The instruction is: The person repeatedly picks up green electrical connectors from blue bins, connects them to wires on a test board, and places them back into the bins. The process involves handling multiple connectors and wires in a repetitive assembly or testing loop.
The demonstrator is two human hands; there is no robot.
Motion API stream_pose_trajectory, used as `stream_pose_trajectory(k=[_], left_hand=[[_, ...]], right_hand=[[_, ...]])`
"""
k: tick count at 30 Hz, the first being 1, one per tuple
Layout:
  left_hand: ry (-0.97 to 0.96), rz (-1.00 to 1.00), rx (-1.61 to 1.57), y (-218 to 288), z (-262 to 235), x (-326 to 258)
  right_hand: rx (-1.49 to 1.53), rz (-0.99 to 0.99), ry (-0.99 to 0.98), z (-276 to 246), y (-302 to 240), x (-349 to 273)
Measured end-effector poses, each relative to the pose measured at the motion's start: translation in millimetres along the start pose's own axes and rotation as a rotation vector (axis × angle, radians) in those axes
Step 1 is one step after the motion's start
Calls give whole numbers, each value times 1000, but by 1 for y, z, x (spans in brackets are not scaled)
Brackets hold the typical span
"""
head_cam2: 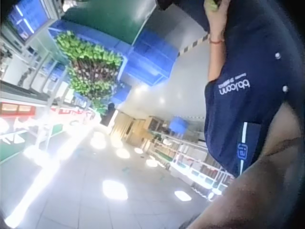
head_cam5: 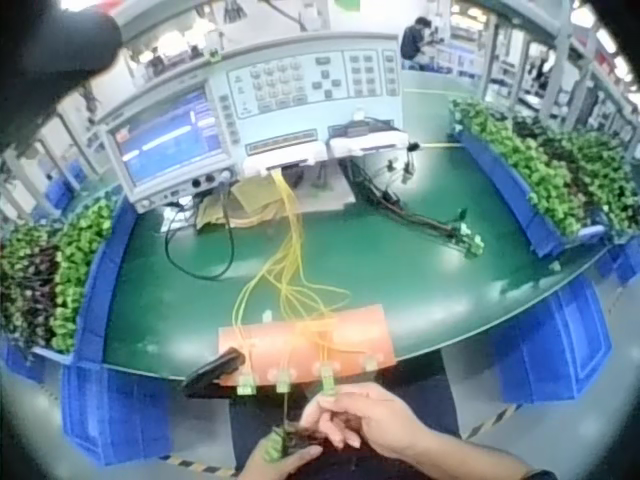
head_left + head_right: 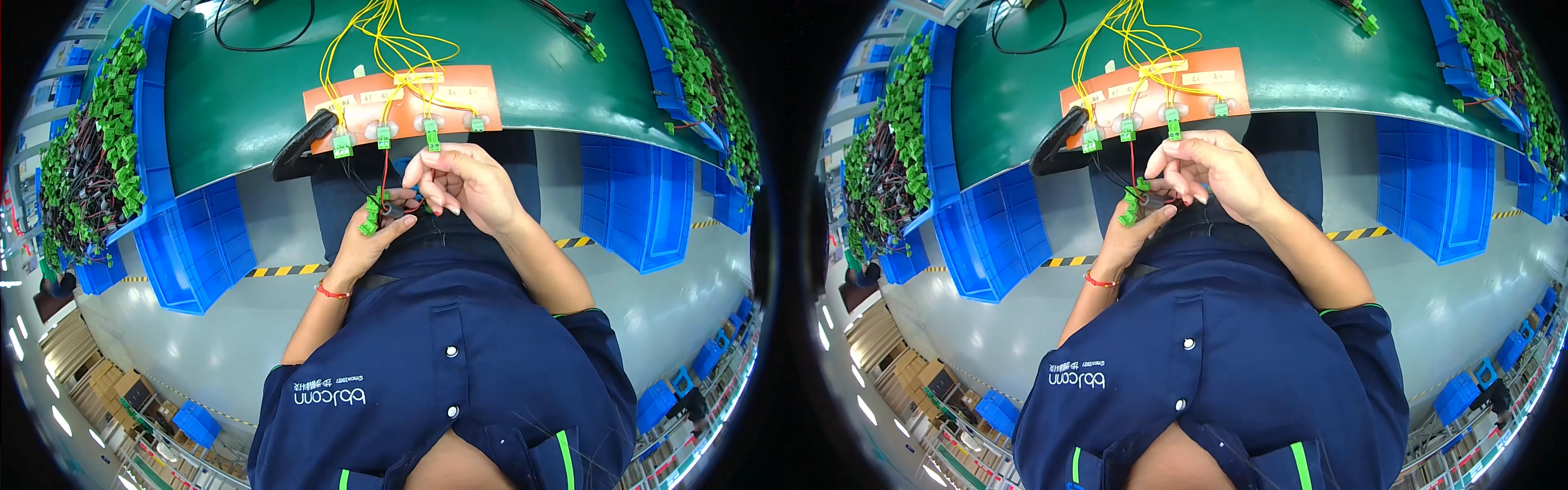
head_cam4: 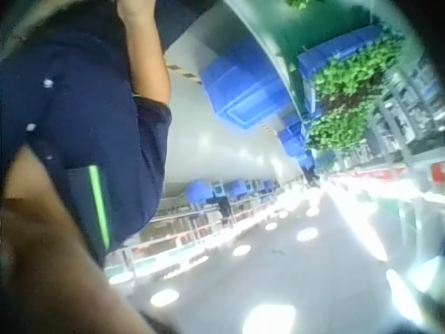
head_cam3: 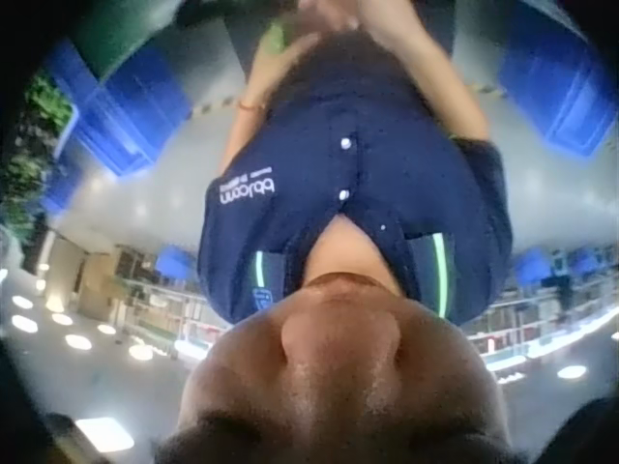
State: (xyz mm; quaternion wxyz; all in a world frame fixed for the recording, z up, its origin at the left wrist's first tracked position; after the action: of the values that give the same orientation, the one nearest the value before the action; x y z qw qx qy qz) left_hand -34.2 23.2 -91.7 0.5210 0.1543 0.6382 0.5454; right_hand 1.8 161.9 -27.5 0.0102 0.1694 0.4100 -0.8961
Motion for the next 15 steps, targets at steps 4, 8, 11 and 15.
stream_pose_trajectory(k=[4,8,11,15], left_hand=[[-34,-34,64,-2,-2,-1],[-62,-22,-23,5,6,-3],[-85,-45,-20,2,9,-2],[-60,-46,-103,-10,8,-1]], right_hand=[[144,64,15,3,1,0],[204,57,21,5,-1,1],[120,52,-4,1,-3,7],[-259,-75,66,-14,-16,1]])
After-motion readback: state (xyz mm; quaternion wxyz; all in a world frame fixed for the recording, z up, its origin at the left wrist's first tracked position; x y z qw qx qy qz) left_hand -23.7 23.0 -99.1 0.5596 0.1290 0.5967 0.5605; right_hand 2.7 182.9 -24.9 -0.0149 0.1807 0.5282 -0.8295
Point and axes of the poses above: each hand's wrist, its own x-axis towards the middle knuckle, its own z-axis out of the palm, y = z × x, the point moved 9 cm from there along x, towards the middle knuckle, and after that the axes turned 1 degree about x, right-handed, at the moved point
